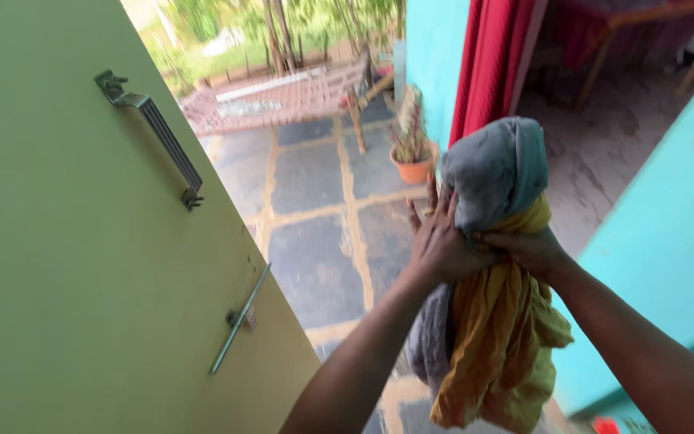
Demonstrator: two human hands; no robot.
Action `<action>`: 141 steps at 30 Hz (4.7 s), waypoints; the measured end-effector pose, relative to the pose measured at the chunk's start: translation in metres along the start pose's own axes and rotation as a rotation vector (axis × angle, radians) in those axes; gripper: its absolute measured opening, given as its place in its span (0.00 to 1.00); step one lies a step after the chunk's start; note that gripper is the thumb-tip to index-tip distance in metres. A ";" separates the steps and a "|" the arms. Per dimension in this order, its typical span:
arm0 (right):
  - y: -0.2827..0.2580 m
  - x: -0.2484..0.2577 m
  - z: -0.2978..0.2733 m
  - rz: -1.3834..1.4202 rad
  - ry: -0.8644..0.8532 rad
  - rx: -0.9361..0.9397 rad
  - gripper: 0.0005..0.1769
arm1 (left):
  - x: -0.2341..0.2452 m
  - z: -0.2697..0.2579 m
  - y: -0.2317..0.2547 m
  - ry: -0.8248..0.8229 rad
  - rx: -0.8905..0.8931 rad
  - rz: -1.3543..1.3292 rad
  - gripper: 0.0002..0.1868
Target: The person picks up several pieces of clothing from a line in a bathroom, carries them through a doorway, and places them on top of a washing machine.
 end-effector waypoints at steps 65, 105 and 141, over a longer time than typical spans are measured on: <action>0.371 -0.475 0.623 0.222 -0.723 -0.138 0.30 | 0.071 0.030 -0.732 0.410 0.879 0.302 0.72; 0.316 -1.038 0.212 0.416 -1.927 -0.364 0.26 | 0.312 -0.430 -0.659 0.899 1.934 0.728 0.76; -0.015 -0.873 -0.388 1.238 -2.120 1.668 0.51 | 0.200 -0.695 -0.265 1.576 2.986 0.749 0.61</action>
Point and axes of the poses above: each hand's wrist, its own z-axis towards the middle knuckle, its own x-axis out of the back of the hand, y = z × x, the point moved 7 cm from there along z, towards the middle knuckle, and after that the axes turned 3 degrees about y, right-handed, at the moved point
